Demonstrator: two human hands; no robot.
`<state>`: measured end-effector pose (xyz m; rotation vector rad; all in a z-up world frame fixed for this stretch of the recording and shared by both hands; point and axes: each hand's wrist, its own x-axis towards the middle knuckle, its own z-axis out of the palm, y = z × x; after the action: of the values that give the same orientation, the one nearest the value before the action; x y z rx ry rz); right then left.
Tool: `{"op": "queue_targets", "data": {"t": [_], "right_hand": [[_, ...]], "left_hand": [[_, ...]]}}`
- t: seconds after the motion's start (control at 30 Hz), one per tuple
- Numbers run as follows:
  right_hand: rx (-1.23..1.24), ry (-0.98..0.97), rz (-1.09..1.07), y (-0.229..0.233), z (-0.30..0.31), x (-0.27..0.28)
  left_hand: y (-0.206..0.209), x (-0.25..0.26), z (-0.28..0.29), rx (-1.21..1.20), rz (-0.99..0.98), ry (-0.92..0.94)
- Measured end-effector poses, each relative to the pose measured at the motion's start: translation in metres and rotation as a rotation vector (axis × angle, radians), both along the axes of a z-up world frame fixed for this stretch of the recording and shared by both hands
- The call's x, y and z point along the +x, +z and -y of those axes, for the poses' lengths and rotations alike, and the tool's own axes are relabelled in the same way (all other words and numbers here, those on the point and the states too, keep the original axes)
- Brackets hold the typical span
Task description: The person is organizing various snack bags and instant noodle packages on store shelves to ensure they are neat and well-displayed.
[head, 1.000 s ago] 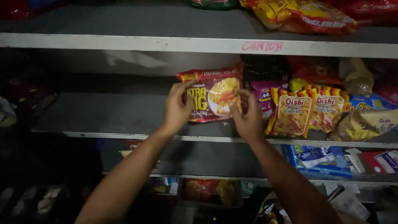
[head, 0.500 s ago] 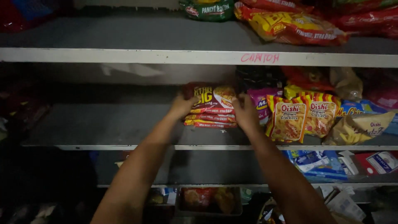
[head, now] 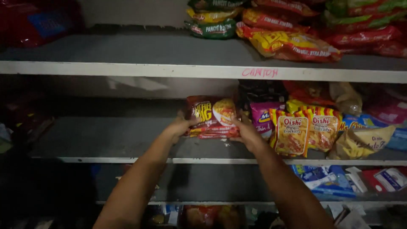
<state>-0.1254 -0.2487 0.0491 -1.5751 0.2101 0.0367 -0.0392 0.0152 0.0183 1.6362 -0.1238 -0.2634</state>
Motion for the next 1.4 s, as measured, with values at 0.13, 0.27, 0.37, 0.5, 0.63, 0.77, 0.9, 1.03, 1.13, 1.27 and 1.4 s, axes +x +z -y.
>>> {"op": "queue_targets", "data": {"t": [0.13,0.27,0.37,0.5,0.63,0.77,0.9,1.03,1.13,1.27,1.4], "right_hand": [[0.084,0.082,0.077,-0.030,0.014,0.034],[0.279,0.157,0.194,-0.049,0.015,0.059],[-0.172,0.165,0.355,-0.051,0.005,0.069],[-0.308,0.058,0.366,-0.078,0.009,0.115],[-0.473,-0.023,0.493,-0.109,0.015,0.176],[-0.860,-0.132,0.333,-0.161,0.035,0.274],[-0.202,-0.065,0.307,-0.173,0.031,0.284],[-1.085,-0.361,0.509,-0.143,0.015,0.244],[-1.033,-0.524,0.792,-0.109,-0.006,0.209],[-1.193,-0.635,0.999,-0.047,-0.039,0.125],[-1.197,-0.564,0.910,-0.034,-0.053,0.104]], "left_hand": [[-0.025,0.022,-0.008,-0.043,0.167,0.068],[0.033,-0.033,0.006,-0.219,0.081,0.099],[-0.037,0.047,0.003,-0.257,0.451,-0.028],[-0.054,0.080,0.012,-0.030,0.648,0.016],[-0.078,0.130,0.028,-0.192,0.739,0.032],[-0.049,0.134,0.034,-0.279,0.574,-0.049],[-0.035,0.129,0.048,0.141,0.701,0.123],[-0.025,0.099,0.059,0.285,0.802,0.409],[0.000,0.056,0.065,0.421,0.807,0.616],[0.005,0.047,0.075,0.448,1.027,0.736],[-0.014,0.051,0.085,0.651,1.245,0.800]]}}
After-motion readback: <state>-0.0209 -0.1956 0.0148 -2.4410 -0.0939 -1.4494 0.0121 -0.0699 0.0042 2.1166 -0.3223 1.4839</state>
